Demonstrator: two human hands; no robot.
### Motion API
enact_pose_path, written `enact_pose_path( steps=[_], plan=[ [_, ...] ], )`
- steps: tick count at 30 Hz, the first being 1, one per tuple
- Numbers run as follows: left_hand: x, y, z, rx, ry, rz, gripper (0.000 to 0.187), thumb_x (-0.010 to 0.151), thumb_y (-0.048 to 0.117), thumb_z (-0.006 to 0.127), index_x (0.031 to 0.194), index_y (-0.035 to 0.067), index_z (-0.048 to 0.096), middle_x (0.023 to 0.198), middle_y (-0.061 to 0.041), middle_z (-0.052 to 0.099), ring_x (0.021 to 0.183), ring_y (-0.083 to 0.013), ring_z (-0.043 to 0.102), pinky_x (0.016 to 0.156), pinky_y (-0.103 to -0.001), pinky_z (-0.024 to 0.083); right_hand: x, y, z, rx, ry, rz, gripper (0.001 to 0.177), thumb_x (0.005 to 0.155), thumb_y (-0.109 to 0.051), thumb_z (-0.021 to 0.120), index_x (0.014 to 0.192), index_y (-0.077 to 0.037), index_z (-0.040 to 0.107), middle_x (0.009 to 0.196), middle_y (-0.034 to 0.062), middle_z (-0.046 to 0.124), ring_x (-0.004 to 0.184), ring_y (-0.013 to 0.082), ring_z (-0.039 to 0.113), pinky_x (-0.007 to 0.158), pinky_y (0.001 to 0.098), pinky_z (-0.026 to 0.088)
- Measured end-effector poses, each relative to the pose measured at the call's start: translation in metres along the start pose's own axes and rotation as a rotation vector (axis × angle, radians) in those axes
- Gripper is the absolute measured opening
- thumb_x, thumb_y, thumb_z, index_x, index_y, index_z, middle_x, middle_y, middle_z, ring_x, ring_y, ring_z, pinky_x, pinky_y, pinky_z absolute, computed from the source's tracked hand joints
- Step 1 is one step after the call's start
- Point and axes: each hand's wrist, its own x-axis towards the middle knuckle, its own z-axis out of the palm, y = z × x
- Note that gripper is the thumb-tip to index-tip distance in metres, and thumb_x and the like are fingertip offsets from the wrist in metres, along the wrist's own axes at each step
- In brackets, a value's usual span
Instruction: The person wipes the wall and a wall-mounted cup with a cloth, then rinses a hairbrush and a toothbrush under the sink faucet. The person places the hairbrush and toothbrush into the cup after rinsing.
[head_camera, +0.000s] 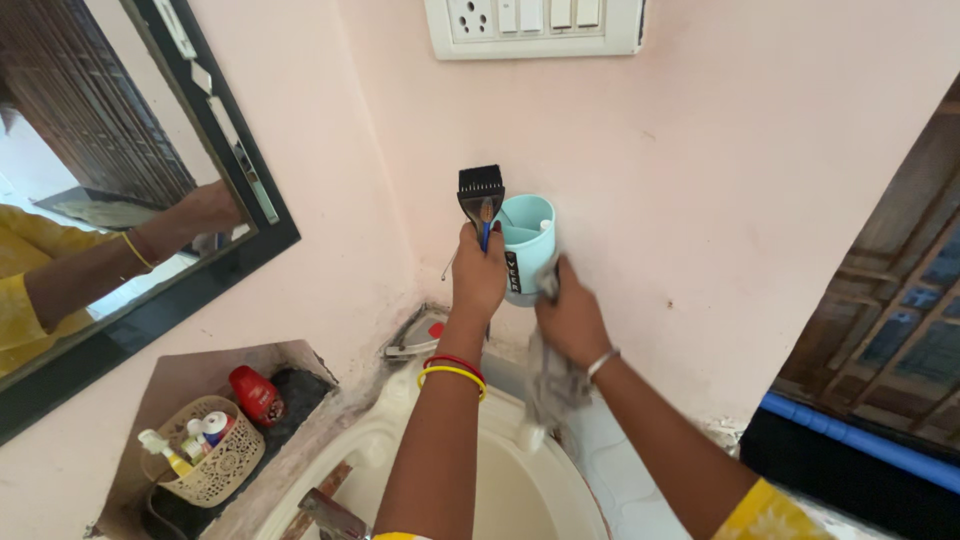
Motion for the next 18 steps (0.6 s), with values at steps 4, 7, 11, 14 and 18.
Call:
enact_pose_path(
  steps=[4, 7, 11, 14, 18],
  plan=[
    [0.001, -0.004, 0.001, -0.022, -0.006, -0.016, 0.033, 0.099, 0.035, 0.055, 0.109, 0.004, 0.056, 0.095, -0.024, 0.071, 0.090, -0.0436, 0.069, 0.079, -0.051, 0.051, -0.026, -0.005, 0.002, -0.006, -0.040, 0.008, 0.086, 0.080, -0.010, 0.062, 0.156, 0.002, 0.025, 0.099, 0.0293, 0.070, 0.093, 0.0444, 0.071, 0.082, 0.0463, 0.056],
    [0.001, -0.003, 0.001, -0.007, -0.004, -0.011, 0.033, 0.100, 0.036, 0.055, 0.110, 0.004, 0.056, 0.096, -0.025, 0.071, 0.091, -0.0445, 0.068, 0.079, -0.051, 0.051, -0.020, -0.022, 0.002, 0.004, 0.012, -0.053, 0.091, 0.080, -0.009, 0.062, 0.158, 0.004, 0.018, 0.103, 0.0300, 0.069, 0.093, 0.0453, 0.070, 0.082, 0.0473, 0.055],
    [0.000, -0.001, 0.000, 0.007, -0.013, -0.022, 0.034, 0.100, 0.037, 0.055, 0.109, 0.004, 0.055, 0.094, -0.025, 0.070, 0.090, -0.0446, 0.068, 0.079, -0.051, 0.051, 0.005, -0.033, 0.002, 0.030, 0.115, -0.100, 0.091, 0.081, -0.005, 0.059, 0.160, 0.004, 0.014, 0.118, 0.0313, 0.065, 0.093, 0.0448, 0.070, 0.080, 0.0482, 0.056],
    [0.000, 0.000, 0.000, 0.005, -0.008, -0.029, 0.035, 0.101, 0.037, 0.055, 0.109, 0.003, 0.055, 0.094, -0.025, 0.070, 0.090, -0.0449, 0.068, 0.079, -0.051, 0.051, 0.001, -0.027, 0.004, 0.005, 0.076, -0.009, 0.090, 0.082, -0.004, 0.058, 0.160, 0.003, 0.015, 0.116, 0.0299, 0.068, 0.095, 0.0453, 0.070, 0.080, 0.0493, 0.055],
    [0.001, -0.005, 0.001, -0.028, 0.003, -0.004, 0.034, 0.100, 0.037, 0.055, 0.111, 0.004, 0.056, 0.095, -0.024, 0.071, 0.090, -0.0443, 0.068, 0.080, -0.051, 0.051, -0.043, -0.016, 0.018, -0.078, -0.061, 0.179, 0.091, 0.082, -0.001, 0.054, 0.164, -0.005, 0.015, 0.125, 0.0289, 0.064, 0.098, 0.0458, 0.068, 0.081, 0.0498, 0.055]
  ],
)
